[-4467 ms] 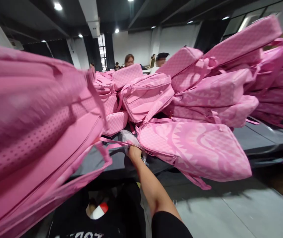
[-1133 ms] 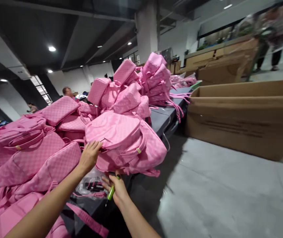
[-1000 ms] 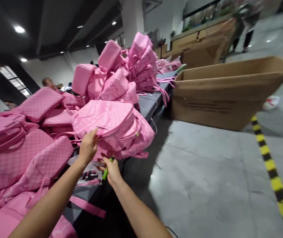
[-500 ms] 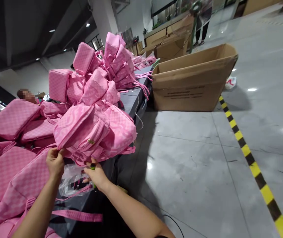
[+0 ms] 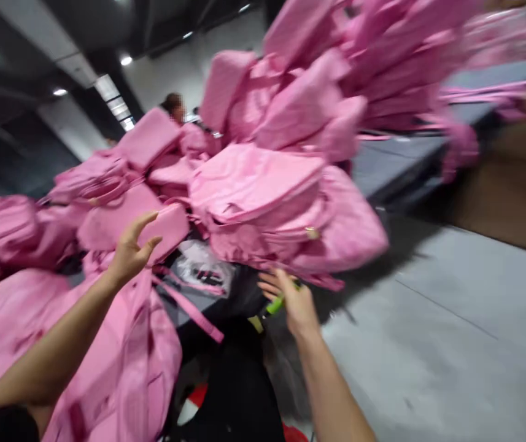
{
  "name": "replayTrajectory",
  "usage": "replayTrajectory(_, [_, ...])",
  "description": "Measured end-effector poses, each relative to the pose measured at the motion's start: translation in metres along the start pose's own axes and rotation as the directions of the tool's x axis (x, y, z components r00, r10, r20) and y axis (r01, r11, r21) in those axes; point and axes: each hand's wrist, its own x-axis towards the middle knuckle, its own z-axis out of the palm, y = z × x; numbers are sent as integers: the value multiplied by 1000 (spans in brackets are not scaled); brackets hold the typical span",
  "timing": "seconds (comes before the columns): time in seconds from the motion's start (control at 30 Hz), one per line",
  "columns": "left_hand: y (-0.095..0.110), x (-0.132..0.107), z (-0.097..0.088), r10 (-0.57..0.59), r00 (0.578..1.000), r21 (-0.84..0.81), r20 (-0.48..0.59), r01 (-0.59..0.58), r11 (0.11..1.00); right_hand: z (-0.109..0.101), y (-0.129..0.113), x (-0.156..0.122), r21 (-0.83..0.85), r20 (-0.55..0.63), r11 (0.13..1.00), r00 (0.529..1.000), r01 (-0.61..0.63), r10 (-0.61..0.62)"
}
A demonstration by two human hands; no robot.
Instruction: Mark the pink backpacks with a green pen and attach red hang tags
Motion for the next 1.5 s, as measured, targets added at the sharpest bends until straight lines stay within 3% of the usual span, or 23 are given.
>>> replayTrajectory(0.1, [-41, -83, -68, -231, 964, 253, -135, 259, 932, 2, 20, -3, -248, 208, 966, 970, -71, 125])
replayTrajectory(0.17, [-59, -150, -93, -375, 913, 357, -160, 408, 841, 31, 34, -17, -356, 388, 935, 911, 9, 139])
replayTrajectory(0.23, [-67, -216, -103, -498, 853, 453, -158, 511, 731, 74, 51, -41, -368, 545, 914, 836, 172, 62])
replayTrajectory(0.33, [-62, -307, -110, -641, 707, 525, -298, 682, 508, 136, 84, -76, -298, 770, 827, 632, 477, -87])
replayTrajectory(0.4, [-52, -359, -120, -702, 539, 411, -466, 834, 368, 165, 110, -92, -210, 868, 691, 457, 691, -194])
replayTrajectory(0.47, [-40, -397, -132, -732, 397, 243, -553, 918, 314, 185, 134, -103, -116, 908, 525, 305, 843, -288])
replayTrajectory(0.5, [-34, -406, -136, -726, 373, 199, -578, 927, 318, 194, 144, -107, -73, 918, 448, 236, 891, -319])
replayTrajectory(0.53, [-30, -410, -138, -704, 394, 196, -590, 916, 349, 204, 154, -111, -30, 929, 383, 168, 923, -331])
replayTrajectory(0.57, [-27, -406, -137, -666, 458, 228, -588, 884, 407, 214, 162, -114, 18, 942, 326, 93, 945, -323])
replayTrajectory(0.63, [-28, -386, -126, -573, 631, 322, -523, 769, 552, 232, 178, -117, 101, 974, 207, -54, 973, -222])
replayTrajectory(0.7, [-33, -360, -104, -526, 773, 368, -354, 632, 682, 239, 190, -110, 128, 991, 70, -124, 989, -53])
replayTrajectory(0.77, [-39, -344, -79, -529, 840, 458, -121, 520, 721, 228, 197, -93, 56, 998, -54, -54, 997, 44])
replayTrajectory(0.83, [-39, -341, -59, -542, 837, 557, 76, 415, 719, 204, 198, -73, -87, 996, -90, 85, 992, -26])
replayTrajectory(0.87, [-39, -343, -53, -545, 828, 591, 131, 376, 714, 192, 196, -66, -156, 983, -46, 150, 987, -103])
replayTrajectory(0.9, [-38, -343, -49, -548, 823, 612, 149, 359, 705, 182, 194, -62, -213, 959, 38, 217, 976, -181])
replayTrajectory(0.97, [-41, -336, -50, -545, 830, 622, 117, 366, 692, 176, 191, -65, -276, 892, 307, 362, 911, -272])
replayTrajectory(1.07, [-63, -292, -54, -441, 881, 555, 169, 285, 781, 201, 195, -87, -307, 720, 738, 654, 601, -232])
replayTrajectory(1.13, [-88, -251, -51, -338, 890, 482, 305, 162, 861, 222, 203, -98, -281, 577, 863, 793, 420, -198])
replayTrajectory(1.17, [-103, -232, -47, -309, 875, 455, 373, 118, 883, 229, 209, -101, -272, 517, 882, 831, 386, -204])
replayTrajectory(1.23, [-128, -202, -38, -277, 839, 421, 468, 64, 905, 232, 222, -100, -288, 466, 868, 851, 405, -242])
replayTrajectory(1.3, [-145, -185, -27, -243, 818, 391, 521, 24, 920, 223, 236, -93, -331, 486, 813, 826, 478, -287])
replayTrajectory(1.4, [-150, -181, -16, -143, 814, 312, 564, -49, 949, 208, 250, -83, -383, 552, 691, 752, 613, -361])
replayTrajectory(1.5, [-153, -187, -19, -16, 846, 201, 533, -108, 974, 208, 251, -83, -358, 620, 527, 619, 770, -482])
